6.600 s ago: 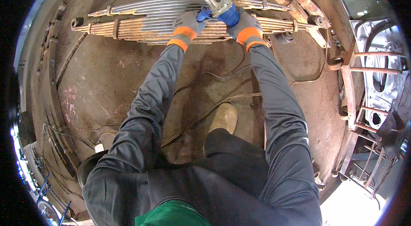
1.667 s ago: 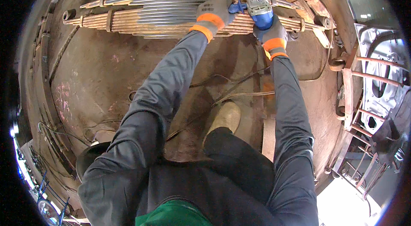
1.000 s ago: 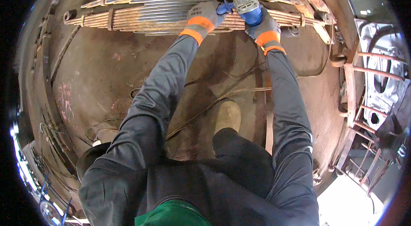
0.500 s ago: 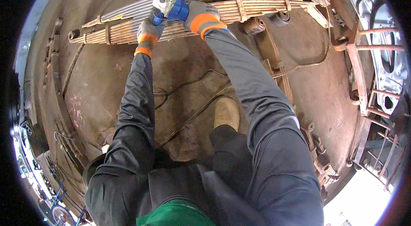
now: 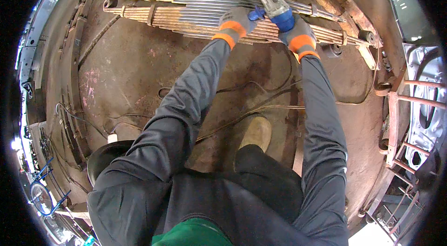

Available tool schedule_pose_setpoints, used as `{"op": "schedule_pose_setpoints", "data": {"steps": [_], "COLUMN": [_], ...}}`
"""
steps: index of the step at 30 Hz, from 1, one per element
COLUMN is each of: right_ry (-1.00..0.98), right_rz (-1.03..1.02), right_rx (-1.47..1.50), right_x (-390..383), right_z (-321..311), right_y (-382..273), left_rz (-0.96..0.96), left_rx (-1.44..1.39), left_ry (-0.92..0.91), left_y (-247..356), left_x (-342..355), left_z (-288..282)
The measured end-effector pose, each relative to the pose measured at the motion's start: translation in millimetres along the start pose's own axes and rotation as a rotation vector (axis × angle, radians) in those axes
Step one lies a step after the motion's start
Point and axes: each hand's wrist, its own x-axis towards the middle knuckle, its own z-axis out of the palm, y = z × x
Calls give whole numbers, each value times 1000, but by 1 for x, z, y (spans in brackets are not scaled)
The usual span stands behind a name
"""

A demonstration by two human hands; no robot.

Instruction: The person uses an angle grinder to remove rust from a bundle of metal rods. The person holds the bundle with one hand and operates the grinder with the other, moving along the length of the rods to clean their surfaces.

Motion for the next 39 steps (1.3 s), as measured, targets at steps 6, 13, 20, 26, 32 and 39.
{"op": "schedule_pose_setpoints", "data": {"steps": [6, 13, 20, 26, 32, 39], "right_ry": [-112, -173, -152, -26, -183, 37], "right_rz": [77, -161, -222, -214, 70, 160], "right_rx": [-104, -48, -8, 12, -99, 23], "right_x": [1, 9, 11, 10, 11, 1], "right_z": [-1, 45, 68, 67, 21, -8], "right_y": [-15, -104, -182, -156, -88, 8], "left_rz": [-13, -230, -310, -289, -72, 59], "left_rx": [14, 79, 37, 35, 72, 58], "left_ry": [-1, 16, 185, 124, 87, -32], "left_y": [-8, -107, -180, -159, -84, 16], "left_x": [2, -12, -27, -13, 11, 25], "left_z": [-4, -42, -70, -62, -27, 7]}}
